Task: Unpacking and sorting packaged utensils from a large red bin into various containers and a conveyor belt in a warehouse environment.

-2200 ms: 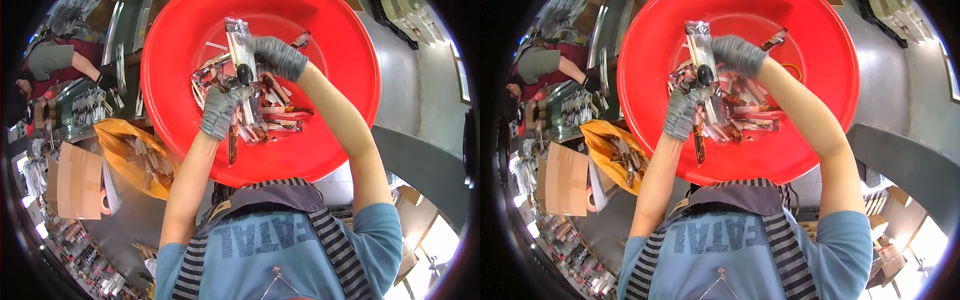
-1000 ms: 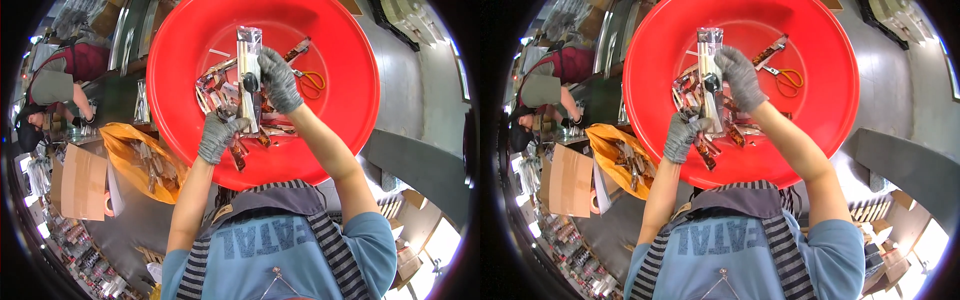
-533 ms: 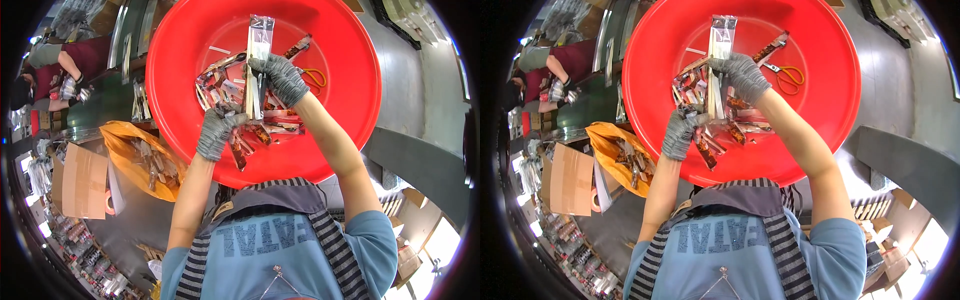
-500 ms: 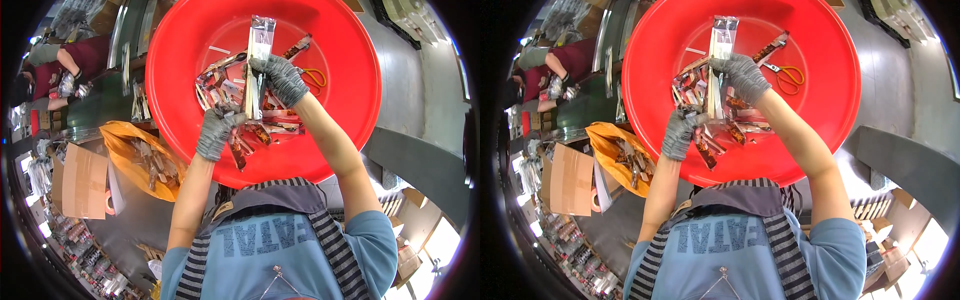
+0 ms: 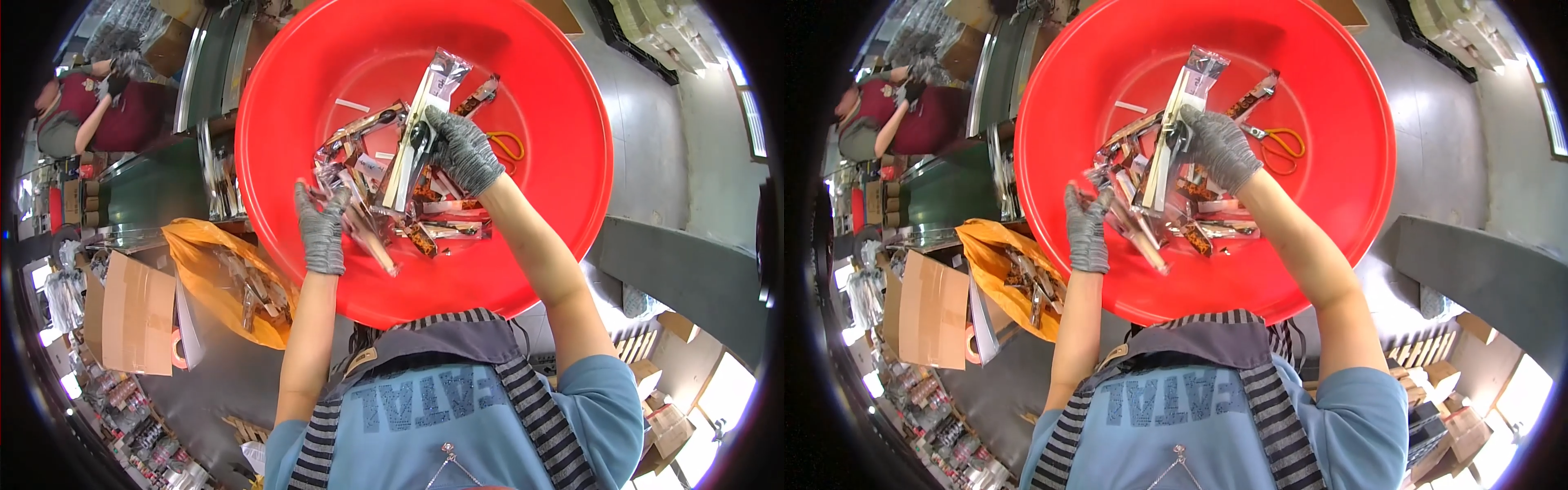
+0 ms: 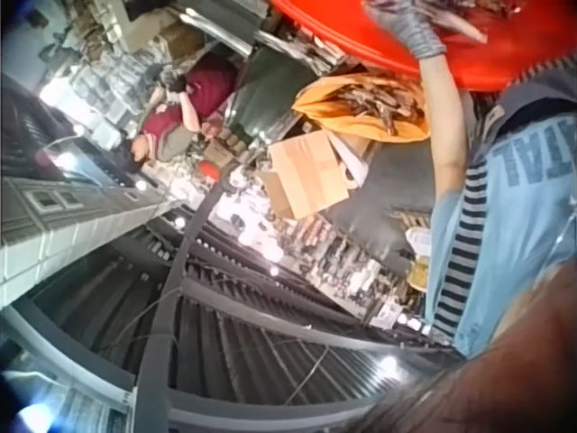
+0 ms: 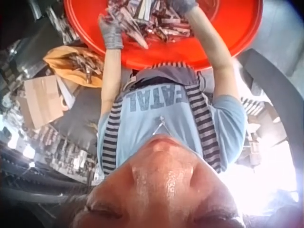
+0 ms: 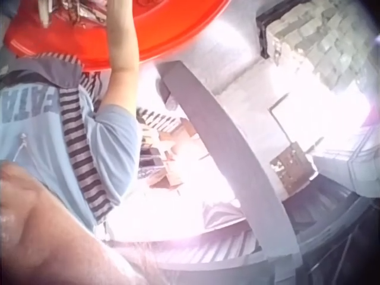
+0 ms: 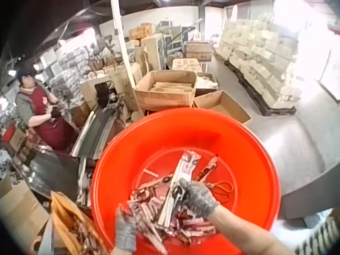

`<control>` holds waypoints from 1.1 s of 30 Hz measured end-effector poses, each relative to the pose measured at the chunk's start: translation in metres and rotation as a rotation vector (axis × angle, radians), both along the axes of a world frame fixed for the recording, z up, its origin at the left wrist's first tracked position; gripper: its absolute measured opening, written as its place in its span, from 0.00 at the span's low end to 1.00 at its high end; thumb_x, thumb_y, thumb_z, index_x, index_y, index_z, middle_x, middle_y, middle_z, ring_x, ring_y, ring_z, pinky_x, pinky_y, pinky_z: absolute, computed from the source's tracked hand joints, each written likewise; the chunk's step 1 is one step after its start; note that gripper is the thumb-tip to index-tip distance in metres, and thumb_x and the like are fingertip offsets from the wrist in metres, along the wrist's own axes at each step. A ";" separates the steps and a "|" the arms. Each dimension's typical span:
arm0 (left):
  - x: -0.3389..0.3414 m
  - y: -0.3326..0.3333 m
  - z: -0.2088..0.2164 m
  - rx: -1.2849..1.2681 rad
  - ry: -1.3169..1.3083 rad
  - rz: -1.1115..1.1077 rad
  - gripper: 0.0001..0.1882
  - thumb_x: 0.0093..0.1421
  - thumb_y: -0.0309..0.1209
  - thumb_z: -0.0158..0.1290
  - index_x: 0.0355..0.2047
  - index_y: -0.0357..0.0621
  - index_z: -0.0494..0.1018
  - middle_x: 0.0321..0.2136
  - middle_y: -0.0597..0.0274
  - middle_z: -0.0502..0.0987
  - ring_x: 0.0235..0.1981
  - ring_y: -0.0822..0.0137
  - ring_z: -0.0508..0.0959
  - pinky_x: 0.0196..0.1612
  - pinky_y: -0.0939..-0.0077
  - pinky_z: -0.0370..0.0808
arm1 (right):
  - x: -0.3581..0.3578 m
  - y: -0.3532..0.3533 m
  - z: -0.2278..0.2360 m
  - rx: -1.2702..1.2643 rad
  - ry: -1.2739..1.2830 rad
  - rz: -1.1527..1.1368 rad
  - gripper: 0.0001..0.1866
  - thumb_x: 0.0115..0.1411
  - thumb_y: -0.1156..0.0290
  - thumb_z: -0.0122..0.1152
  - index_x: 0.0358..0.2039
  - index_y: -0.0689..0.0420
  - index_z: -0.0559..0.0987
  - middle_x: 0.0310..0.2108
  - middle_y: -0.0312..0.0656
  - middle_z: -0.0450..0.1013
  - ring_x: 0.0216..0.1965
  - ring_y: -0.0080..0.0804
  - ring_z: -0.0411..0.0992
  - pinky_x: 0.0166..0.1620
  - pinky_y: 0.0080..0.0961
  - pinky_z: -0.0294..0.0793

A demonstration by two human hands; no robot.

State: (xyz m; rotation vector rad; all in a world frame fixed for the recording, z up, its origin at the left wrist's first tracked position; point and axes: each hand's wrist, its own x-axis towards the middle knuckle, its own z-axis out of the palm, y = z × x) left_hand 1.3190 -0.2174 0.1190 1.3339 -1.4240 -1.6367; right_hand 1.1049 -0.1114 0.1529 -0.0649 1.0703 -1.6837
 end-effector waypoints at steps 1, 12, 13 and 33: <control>0.003 0.001 -0.007 -0.330 -0.261 -0.002 0.29 0.51 0.28 0.57 0.51 0.36 0.60 0.44 0.57 0.65 0.44 0.68 0.67 0.44 0.80 0.67 | 0.000 0.000 -0.002 -0.025 -0.006 0.014 0.15 0.61 0.63 0.48 0.38 0.64 0.72 0.31 0.42 0.73 0.32 0.27 0.73 0.35 0.22 0.76; -0.020 0.033 0.041 0.957 0.528 -0.684 0.21 0.52 0.32 0.55 0.45 0.34 0.66 0.29 0.61 0.75 0.27 0.68 0.75 0.33 0.79 0.73 | 0.021 -0.011 -0.006 -0.521 -0.058 0.124 0.33 0.51 0.47 0.56 0.48 0.60 0.65 0.46 0.50 0.67 0.48 0.41 0.67 0.50 0.36 0.69; -0.022 0.036 0.042 0.801 0.402 -0.596 0.19 0.51 0.29 0.56 0.43 0.35 0.68 0.29 0.62 0.75 0.27 0.70 0.74 0.33 0.80 0.72 | 0.022 -0.004 -0.001 -0.343 -0.172 0.084 0.43 0.48 0.37 0.50 0.54 0.59 0.58 0.49 0.50 0.63 0.51 0.42 0.64 0.50 0.38 0.68; 0.009 0.029 0.039 0.594 0.149 -0.436 0.23 0.43 0.14 0.55 0.43 0.32 0.66 0.31 0.57 0.76 0.29 0.67 0.77 0.31 0.77 0.77 | -0.026 -0.003 -0.029 -0.087 -0.148 -0.345 0.07 0.55 0.74 0.55 0.33 0.63 0.72 0.31 0.49 0.73 0.33 0.40 0.73 0.40 0.35 0.76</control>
